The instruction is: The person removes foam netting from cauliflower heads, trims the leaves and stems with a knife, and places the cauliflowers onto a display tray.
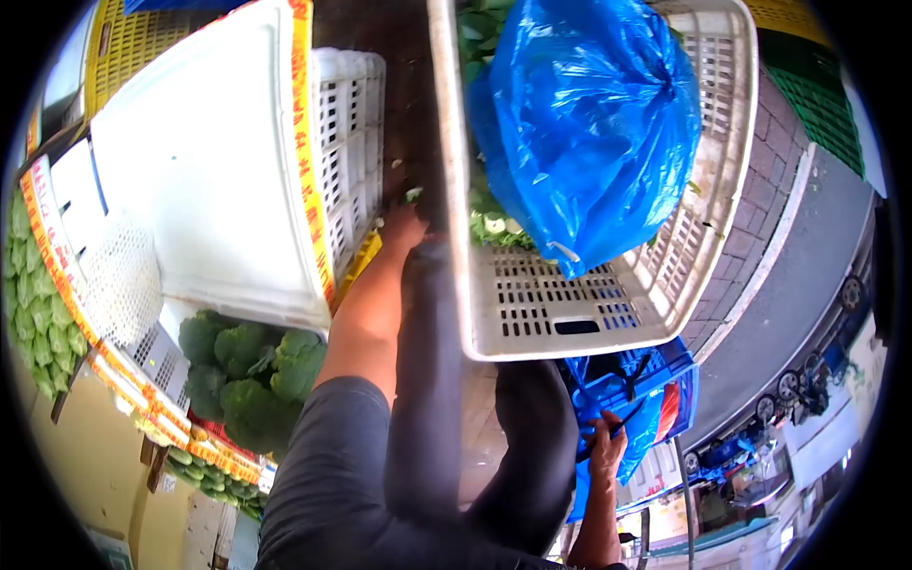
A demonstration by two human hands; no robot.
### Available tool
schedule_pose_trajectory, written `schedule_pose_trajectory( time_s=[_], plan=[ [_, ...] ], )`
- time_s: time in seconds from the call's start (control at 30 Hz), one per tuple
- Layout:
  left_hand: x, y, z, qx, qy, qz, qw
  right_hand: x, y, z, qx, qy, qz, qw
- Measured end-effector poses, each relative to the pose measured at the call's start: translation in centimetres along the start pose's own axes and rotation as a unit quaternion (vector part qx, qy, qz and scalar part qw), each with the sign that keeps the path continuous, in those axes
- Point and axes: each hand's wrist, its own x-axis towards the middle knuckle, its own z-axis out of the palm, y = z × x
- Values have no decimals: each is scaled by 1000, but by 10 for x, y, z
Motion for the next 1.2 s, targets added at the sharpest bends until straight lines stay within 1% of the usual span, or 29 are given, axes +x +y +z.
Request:
schedule_pose_trajectory(
  time_s=[0.03,0.13,0.17,0.2,0.23,0.3,0.37,0.43,0.47,0.57,0.6,0.63,0.7,0.77,0.83,0.87,0.9,0.97,1.0,1.07,1.13,1.17,1.2],
  plan=[
    [1,0,10,51,30,18,998,-4,-1,3,3,4,-2,1000],
    [15,-20,23,-77,16,-4,997,5,-14,0,-6,-1,6,1000],
    [18,-20,27,-97,62,13,993,5,-15,-1,-12,-2,10,1000],
    [22,-20,31,-115,108,32,987,8,-12,-4,-13,4,-15,1000],
    [23,-19,33,-131,152,53,978,9,-11,-6,-9,6,-19,1000],
    [-56,37,-52,-254,198,-1,947,3,-19,-12,-1,0,-28,1000],
    [-95,63,-104,-327,269,-34,905,1,-34,-13,13,-5,-50,999],
    [-127,72,-139,-327,334,3,884,-7,-45,-20,16,-8,-66,998],
    [-155,94,-176,-376,320,-22,869,-10,-51,-22,31,-5,-67,997],
    [-218,117,-236,-381,359,45,851,-23,-69,-26,82,2,-63,995],
    [-245,142,-266,-410,363,61,834,-26,-67,-26,104,8,-63,992],
    [-269,162,-287,-411,358,62,836,-28,-65,-26,126,13,-61,990],
    [-295,188,-307,-461,285,81,837,-22,-49,-22,159,33,-69,984],
    [-303,211,-309,-452,258,159,839,-5,-31,-12,172,47,-73,981],
    [-297,218,-287,-377,246,190,872,-6,-29,-6,186,39,-70,979],
    [-293,220,-277,-253,248,229,907,-7,-28,-4,194,37,-67,978],
    [-284,217,-255,-167,272,252,914,-9,-26,-3,202,46,-69,976],
    [-270,208,-210,-225,349,159,896,-15,-22,-4,219,68,-73,971],
    [-263,206,-193,-281,355,85,888,-12,-19,-4,209,84,-68,972],
    [-261,202,-163,-386,353,-69,850,-2,8,-13,183,120,-53,974],
    [-273,202,-142,-429,183,-126,876,24,52,-13,126,159,-50,978],
    [-278,204,-132,-445,94,-149,878,41,79,-11,100,181,-48,977],
    [-275,201,-115,-472,101,-186,856,59,109,-9,17,203,-91,975]
  ],
)
